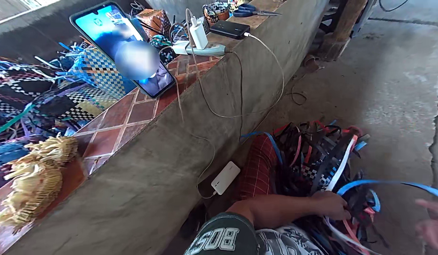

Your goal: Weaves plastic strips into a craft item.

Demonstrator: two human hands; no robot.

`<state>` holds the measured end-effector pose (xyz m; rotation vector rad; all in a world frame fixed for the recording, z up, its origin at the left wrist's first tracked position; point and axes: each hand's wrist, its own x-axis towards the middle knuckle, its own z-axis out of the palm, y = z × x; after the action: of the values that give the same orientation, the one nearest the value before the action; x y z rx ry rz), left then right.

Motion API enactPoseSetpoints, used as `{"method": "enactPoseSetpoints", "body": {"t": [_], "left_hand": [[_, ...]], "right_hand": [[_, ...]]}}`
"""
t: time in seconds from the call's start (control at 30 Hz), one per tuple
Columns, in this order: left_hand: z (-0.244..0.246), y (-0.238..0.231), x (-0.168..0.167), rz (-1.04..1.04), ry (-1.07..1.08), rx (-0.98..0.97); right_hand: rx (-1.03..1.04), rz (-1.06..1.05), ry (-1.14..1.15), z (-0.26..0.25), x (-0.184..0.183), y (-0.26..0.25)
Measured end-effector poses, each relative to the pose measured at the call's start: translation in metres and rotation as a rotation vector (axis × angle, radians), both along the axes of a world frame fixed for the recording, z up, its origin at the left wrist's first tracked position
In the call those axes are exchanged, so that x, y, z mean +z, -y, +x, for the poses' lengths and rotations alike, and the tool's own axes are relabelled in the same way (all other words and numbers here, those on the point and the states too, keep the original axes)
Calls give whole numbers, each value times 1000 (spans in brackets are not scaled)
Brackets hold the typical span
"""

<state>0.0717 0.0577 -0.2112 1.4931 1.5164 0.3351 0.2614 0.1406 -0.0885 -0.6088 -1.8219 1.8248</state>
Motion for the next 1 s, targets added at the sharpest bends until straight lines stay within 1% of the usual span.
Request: {"method": "enactPoseSetpoints", "body": {"t": [0.03, 0.07, 0.1, 0.13, 0.17, 0.2, 0.3, 0.33, 0.37, 0.43, 0.5, 0.57, 0.63, 0.7, 0.73, 0.83, 0.9, 0.93, 1.0], "left_hand": [[-2, 0, -1, -16, 35, 37], [-2, 0, -2, -13, 53, 63], [-1, 0, -3, -7, 56, 74], [0, 1, -2, 3, 43, 72], [2, 2, -2, 21, 22, 59], [3, 2, -1, 40, 2, 45], [2, 3, -1, 79, -16, 38], [1, 1, -4, 72, 6, 69], [-2, -1, -6, 40, 38, 109], [-7, -3, -2, -78, 110, 187], [-6, -4, 4, -164, 117, 195], [-3, -4, 5, -175, 47, 151], [-2, -7, -2, -146, 16, 145], [-3, -9, -8, -127, -4, 159], [-4, -11, -10, -123, -10, 159], [-1, -15, -10, -148, -19, 141], [0, -17, -9, -176, -17, 140], [-1, -17, -9, -196, -4, 152], [-1, -15, -10, -228, 33, 190]], "right_hand": [[-18, 91, 220, 6, -18, -1], [-36, 181, 490, 7, -40, 0], [-57, 204, 719, 3, -64, 3], [-93, 172, 834, -3, -87, 8], [-150, 140, 838, -8, -106, 14], [-222, 111, 762, -11, -119, 19], [-441, -58, 342, -18, -121, 30], [-470, -84, 269, -17, -121, 29], [-477, -89, 260, -14, -122, 29], [-443, -103, 345, -7, -128, 31], [-415, -106, 418, 0, -138, 31], [-433, -61, 421, 0, -128, 33], [-473, 26, 360, -2, -113, 35], [-462, 96, 374, -1, -112, 35], [-438, 141, 458, -2, -117, 36], [-277, 287, 845, -8, -138, 37], [-182, 324, 985, -11, -150, 38], [-179, 325, 981, -10, -153, 39], [-228, 326, 855, -10, -146, 45]]}}
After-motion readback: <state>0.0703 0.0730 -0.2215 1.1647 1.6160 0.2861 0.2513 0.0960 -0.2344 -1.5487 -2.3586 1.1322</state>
